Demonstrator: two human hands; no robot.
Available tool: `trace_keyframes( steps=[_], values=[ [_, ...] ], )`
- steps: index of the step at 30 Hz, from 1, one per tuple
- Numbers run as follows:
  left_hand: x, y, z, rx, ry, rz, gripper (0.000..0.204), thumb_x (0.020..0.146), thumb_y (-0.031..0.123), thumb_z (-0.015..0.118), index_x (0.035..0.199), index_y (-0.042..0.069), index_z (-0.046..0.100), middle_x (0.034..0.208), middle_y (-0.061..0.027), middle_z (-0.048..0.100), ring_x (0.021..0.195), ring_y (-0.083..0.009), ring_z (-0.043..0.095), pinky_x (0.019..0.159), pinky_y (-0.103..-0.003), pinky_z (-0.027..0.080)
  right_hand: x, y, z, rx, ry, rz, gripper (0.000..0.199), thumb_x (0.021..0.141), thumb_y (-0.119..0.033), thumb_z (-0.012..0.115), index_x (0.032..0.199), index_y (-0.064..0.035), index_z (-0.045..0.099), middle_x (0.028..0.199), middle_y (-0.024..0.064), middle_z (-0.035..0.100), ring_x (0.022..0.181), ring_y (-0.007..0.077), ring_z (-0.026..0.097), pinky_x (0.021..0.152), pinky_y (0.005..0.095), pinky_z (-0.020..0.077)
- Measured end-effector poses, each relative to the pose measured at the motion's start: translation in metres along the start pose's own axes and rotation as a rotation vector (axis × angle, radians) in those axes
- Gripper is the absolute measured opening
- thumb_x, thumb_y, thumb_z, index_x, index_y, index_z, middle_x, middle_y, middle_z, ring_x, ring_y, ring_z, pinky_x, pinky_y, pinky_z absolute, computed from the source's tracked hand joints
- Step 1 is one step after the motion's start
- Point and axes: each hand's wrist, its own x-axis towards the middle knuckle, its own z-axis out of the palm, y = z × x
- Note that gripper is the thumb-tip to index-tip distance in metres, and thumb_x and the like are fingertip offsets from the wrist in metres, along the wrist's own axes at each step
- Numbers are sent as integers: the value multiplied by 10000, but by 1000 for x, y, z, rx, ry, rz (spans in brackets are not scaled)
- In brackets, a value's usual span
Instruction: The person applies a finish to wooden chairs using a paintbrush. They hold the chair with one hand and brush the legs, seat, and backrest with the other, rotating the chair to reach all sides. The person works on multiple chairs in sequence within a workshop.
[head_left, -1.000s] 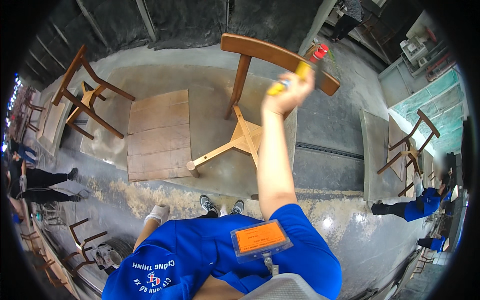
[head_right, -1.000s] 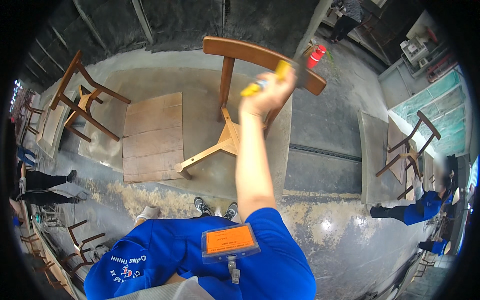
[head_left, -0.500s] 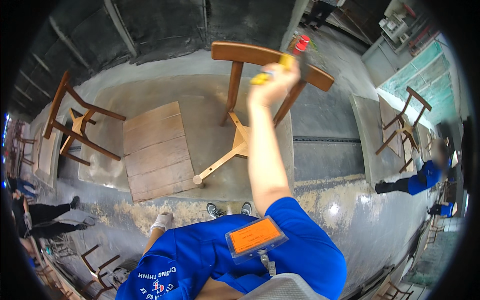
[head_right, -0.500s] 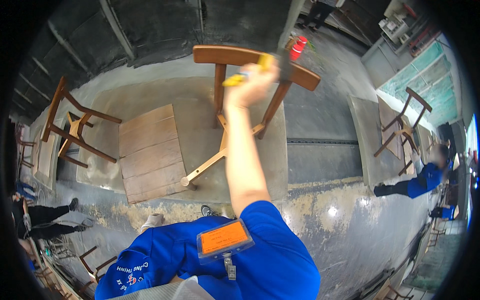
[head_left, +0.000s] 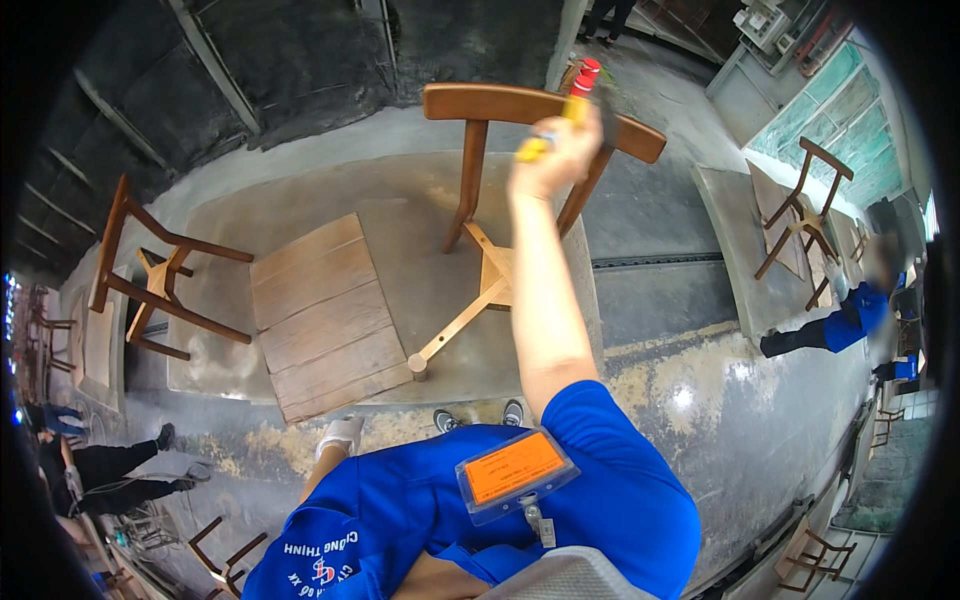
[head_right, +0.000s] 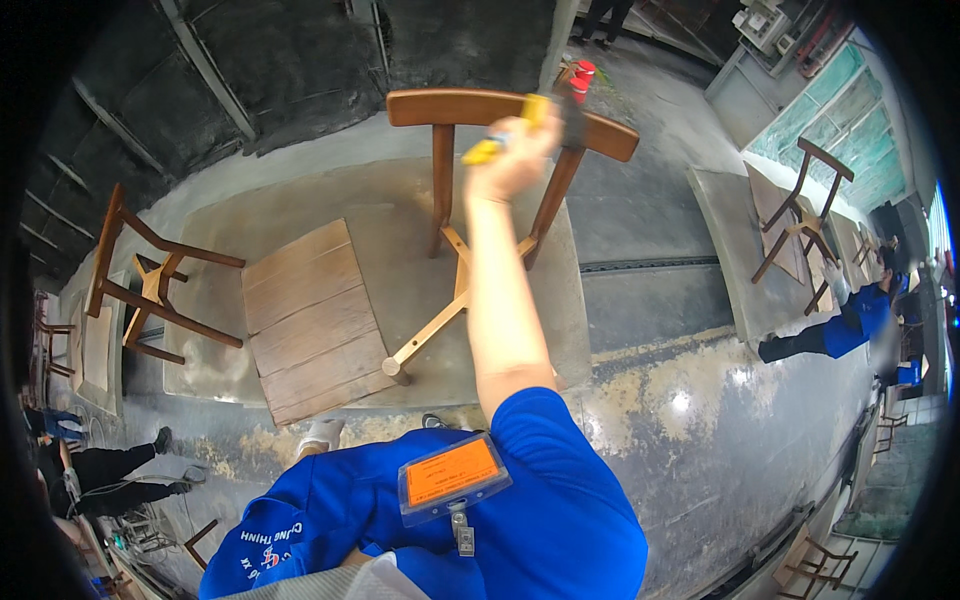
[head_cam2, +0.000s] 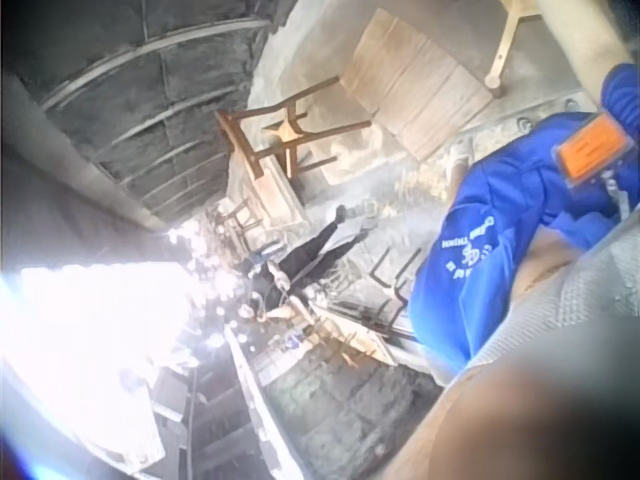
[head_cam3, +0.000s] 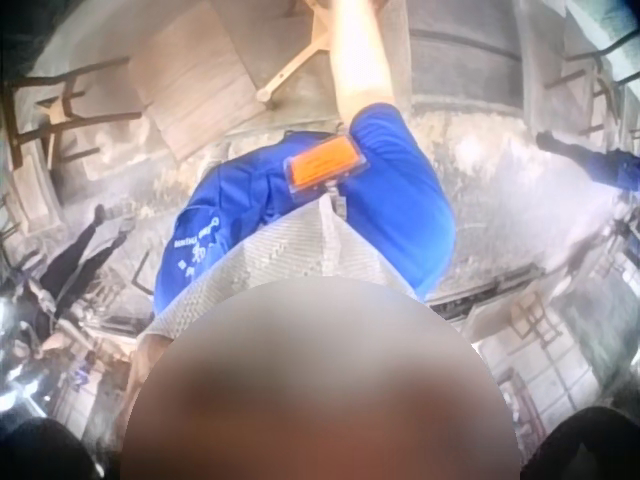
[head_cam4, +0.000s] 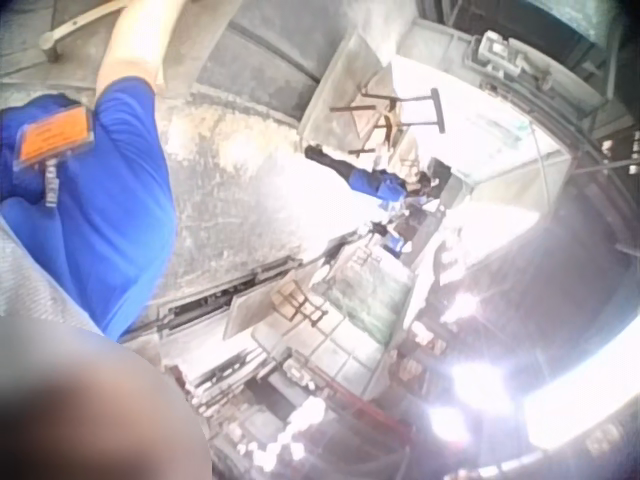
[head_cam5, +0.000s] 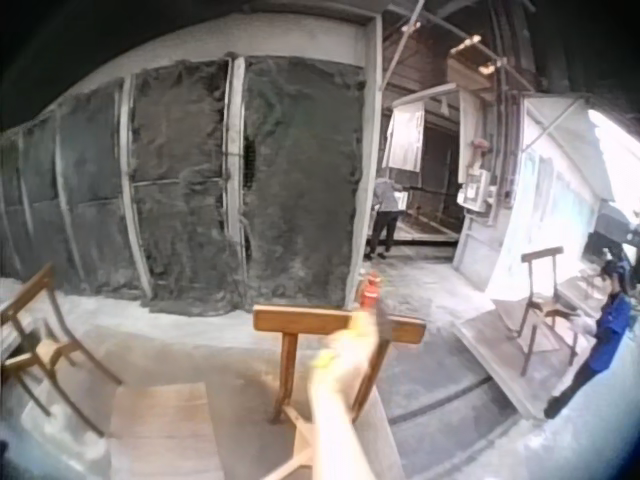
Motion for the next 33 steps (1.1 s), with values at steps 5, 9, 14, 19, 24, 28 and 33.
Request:
trace_keyframes(
  steps=[5, 9, 14, 19, 24, 28, 33],
  values=[
    [-16, 42, -13, 29, 9, 9, 695, 1040, 467, 601, 1503, -49, 547, 1536, -285, 568, 1453, -374, 538, 1200, -393, 419, -91, 50, 48, -248, -876, 80, 175, 770, 87, 777, 747, -80, 729, 1376, 177, 722, 1197, 246, 708, 1004, 345, 558],
    [-25, 98, -7, -246, 65, 107, 701, 1007, 447, 682, 1491, -44, 554, 1430, -246, 645, 1394, -354, 591, 1156, -385, 459, -63, 3, -3, 141, -731, 362, 190, 817, 60, 796, 768, -88, 687, 1421, 230, 678, 1248, 337, 685, 1122, 474, 516],
    [-49, 203, 8, -241, 301, 595, 777, 914, 411, 824, 1497, -16, 538, 1381, -231, 694, 1329, -348, 649, 1122, -392, 501, -21, -100, -184, 166, -286, 451, 229, 865, 69, 764, 832, -98, 611, 1522, 271, 578, 1342, 355, 618, 1107, 531, 521],
    [-47, 271, 6, -88, 252, 523, 646, 920, 335, 814, 1456, 45, 600, 1311, -222, 726, 1224, -358, 702, 1051, -412, 547, -78, -196, -378, 66, 227, 380, 258, 892, 69, 725, 926, -118, 550, 1380, 199, 645, 1293, 353, 612, 1115, 547, 472],
    [-42, 277, 11, -109, 305, 644, 555, 948, 330, 772, 1406, 43, 648, 1292, -226, 730, 1199, -376, 706, 1015, -409, 560, -135, -243, -484, -176, 924, 397, 254, 919, 97, 546, 1072, -91, 471, 1229, 184, 629, 1194, 398, 651, 1025, 640, 551],
    [-83, 297, 9, -71, 350, 553, 541, 923, 363, 788, 1365, 66, 689, 1149, -215, 771, 1091, -371, 744, 944, -412, 582, -132, -253, -511, -171, 922, 440, 244, 919, 92, 541, 1066, -98, 495, 1237, 167, 639, 1189, 406, 670, 991, 623, 579],
    [-144, 338, -5, -92, 297, 490, 554, 913, 382, 787, 1370, 79, 704, 986, -151, 788, 926, -296, 754, 847, -380, 575, -89, -255, -496, -198, 630, 341, 217, 944, 96, 597, 994, -108, 540, 1290, 156, 681, 1186, 360, 686, 1014, 524, 586]
  ],
)
